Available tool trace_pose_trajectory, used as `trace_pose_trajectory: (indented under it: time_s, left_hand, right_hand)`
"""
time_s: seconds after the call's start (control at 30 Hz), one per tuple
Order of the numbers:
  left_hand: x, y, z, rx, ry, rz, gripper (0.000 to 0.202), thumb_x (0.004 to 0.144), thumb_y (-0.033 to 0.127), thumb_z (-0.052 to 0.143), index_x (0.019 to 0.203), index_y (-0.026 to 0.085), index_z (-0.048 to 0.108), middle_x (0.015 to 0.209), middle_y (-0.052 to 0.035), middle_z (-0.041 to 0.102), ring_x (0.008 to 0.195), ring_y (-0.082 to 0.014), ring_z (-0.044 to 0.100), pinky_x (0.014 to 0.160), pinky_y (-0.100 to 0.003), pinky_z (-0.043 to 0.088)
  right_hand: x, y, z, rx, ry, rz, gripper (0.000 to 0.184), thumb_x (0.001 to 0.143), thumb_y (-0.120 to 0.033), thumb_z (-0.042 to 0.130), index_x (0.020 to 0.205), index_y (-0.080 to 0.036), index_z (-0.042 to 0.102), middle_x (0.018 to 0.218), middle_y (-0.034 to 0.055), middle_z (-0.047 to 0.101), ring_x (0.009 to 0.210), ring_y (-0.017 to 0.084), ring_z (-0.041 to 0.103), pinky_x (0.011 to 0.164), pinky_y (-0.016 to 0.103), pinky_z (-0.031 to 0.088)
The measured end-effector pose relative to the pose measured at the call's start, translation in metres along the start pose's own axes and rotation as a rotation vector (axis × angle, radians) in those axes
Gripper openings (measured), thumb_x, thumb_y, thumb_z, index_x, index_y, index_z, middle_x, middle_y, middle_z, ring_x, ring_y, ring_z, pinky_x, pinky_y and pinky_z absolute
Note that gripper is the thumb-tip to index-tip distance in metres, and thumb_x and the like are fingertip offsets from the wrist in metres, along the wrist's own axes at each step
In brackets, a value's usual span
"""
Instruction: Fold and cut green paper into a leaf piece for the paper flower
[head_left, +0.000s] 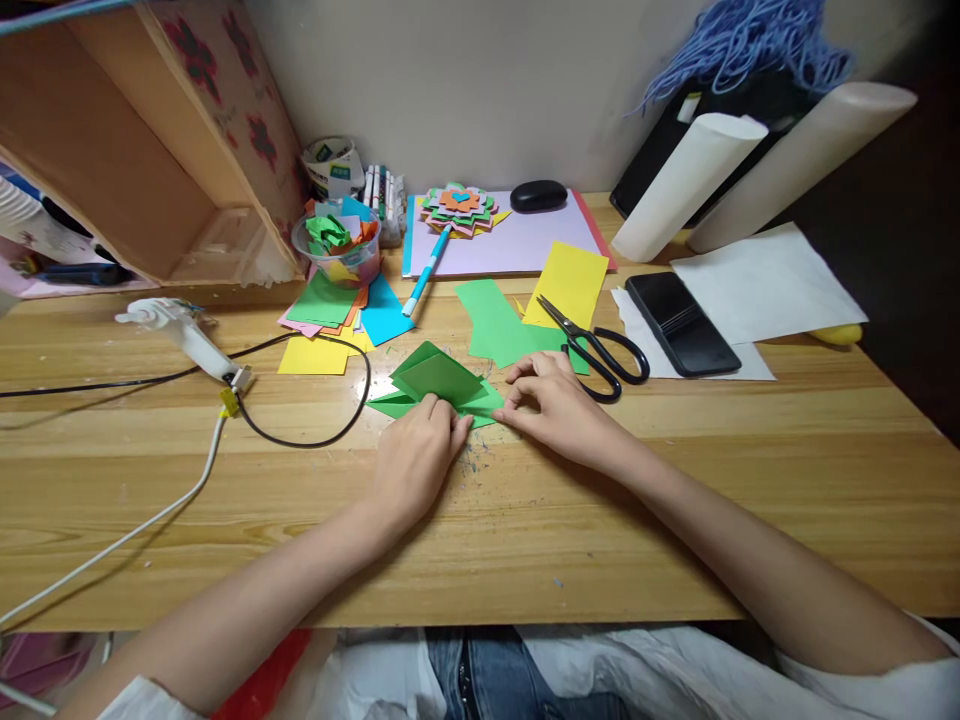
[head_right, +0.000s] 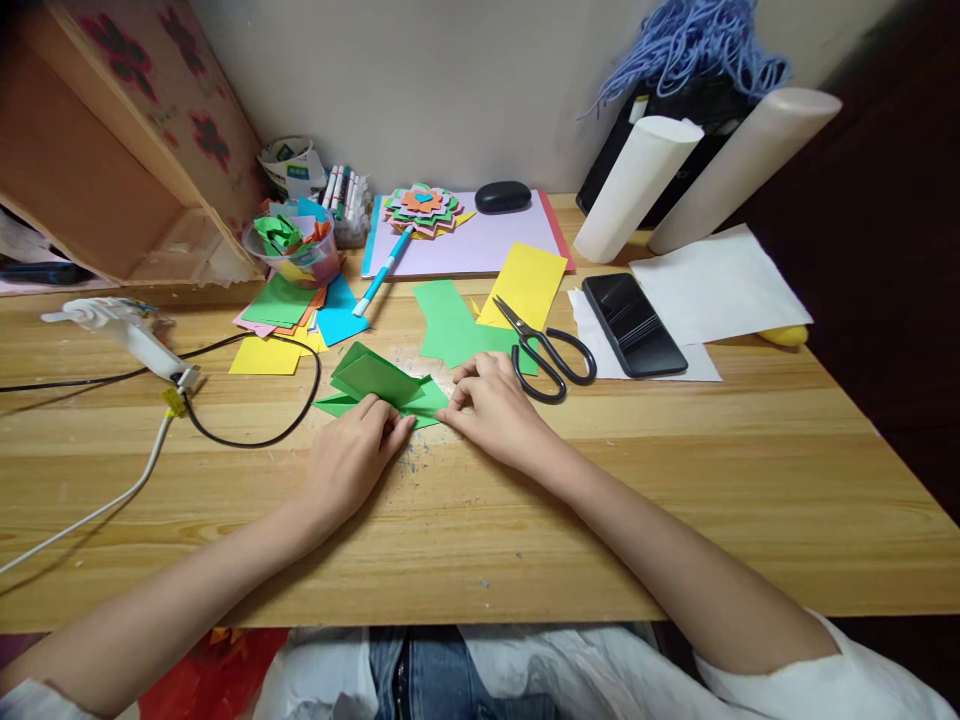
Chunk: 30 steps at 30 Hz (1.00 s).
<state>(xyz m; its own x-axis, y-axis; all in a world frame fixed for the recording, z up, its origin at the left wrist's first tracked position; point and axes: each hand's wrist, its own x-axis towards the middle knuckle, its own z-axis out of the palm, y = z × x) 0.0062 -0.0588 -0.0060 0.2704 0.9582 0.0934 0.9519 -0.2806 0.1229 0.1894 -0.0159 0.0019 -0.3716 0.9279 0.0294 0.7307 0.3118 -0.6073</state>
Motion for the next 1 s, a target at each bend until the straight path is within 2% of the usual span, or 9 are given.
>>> trace_pose_trajectory:
  time_s: [0.27, 0.53, 0.77, 1.0]
  left_hand:
    - [0.002, 0.001, 0.003, 0.104, -0.004, 0.021, 0.034, 0.091, 0.037, 0.031, 0.073, 0.016, 0.05, 0.073, -0.0049, 0.057, 0.064, -0.0162, 0.055, 0.051, -0.029, 0.023]
    - [0.001, 0.003, 0.002, 0.07, 0.013, -0.014, 0.033, 0.09, 0.038, 0.035, 0.071, 0.016, 0.051, 0.072, -0.0044, 0.058, 0.064, -0.016, 0.056, 0.05, -0.029, 0.022]
    - [0.001, 0.004, -0.001, 0.054, 0.014, -0.035, 0.031, 0.089, 0.039, 0.036, 0.071, 0.018, 0.049, 0.072, -0.0026, 0.057, 0.063, -0.0155, 0.056, 0.049, -0.028, 0.023]
    - [0.0, 0.004, -0.004, -0.038, 0.014, 0.0, 0.022, 0.091, 0.032, 0.035, 0.081, 0.019, 0.049, 0.078, -0.001, 0.058, 0.065, -0.0133, 0.055, 0.05, -0.026, 0.026]
  right_hand:
    - [-0.002, -0.001, 0.0, -0.024, -0.017, 0.002, 0.015, 0.073, -0.029, 0.063, 0.063, -0.019, 0.057, 0.097, 0.0077, 0.051, 0.103, 0.026, 0.04, 0.092, 0.042, 0.037]
    - [-0.003, -0.001, -0.003, -0.044, -0.045, -0.009, 0.012, 0.075, -0.026, 0.059, 0.067, -0.02, 0.052, 0.098, 0.0069, 0.051, 0.103, 0.025, 0.041, 0.09, 0.043, 0.038]
    - [-0.003, 0.001, -0.008, -0.024, -0.063, -0.005, 0.006, 0.074, -0.022, 0.059, 0.07, -0.021, 0.054, 0.097, 0.006, 0.051, 0.102, 0.026, 0.041, 0.089, 0.043, 0.038]
    - [-0.001, 0.002, -0.016, -0.017, -0.12, -0.097, 0.005, 0.076, -0.018, 0.057, 0.073, -0.021, 0.056, 0.092, 0.005, 0.054, 0.098, 0.022, 0.046, 0.086, 0.039, 0.04]
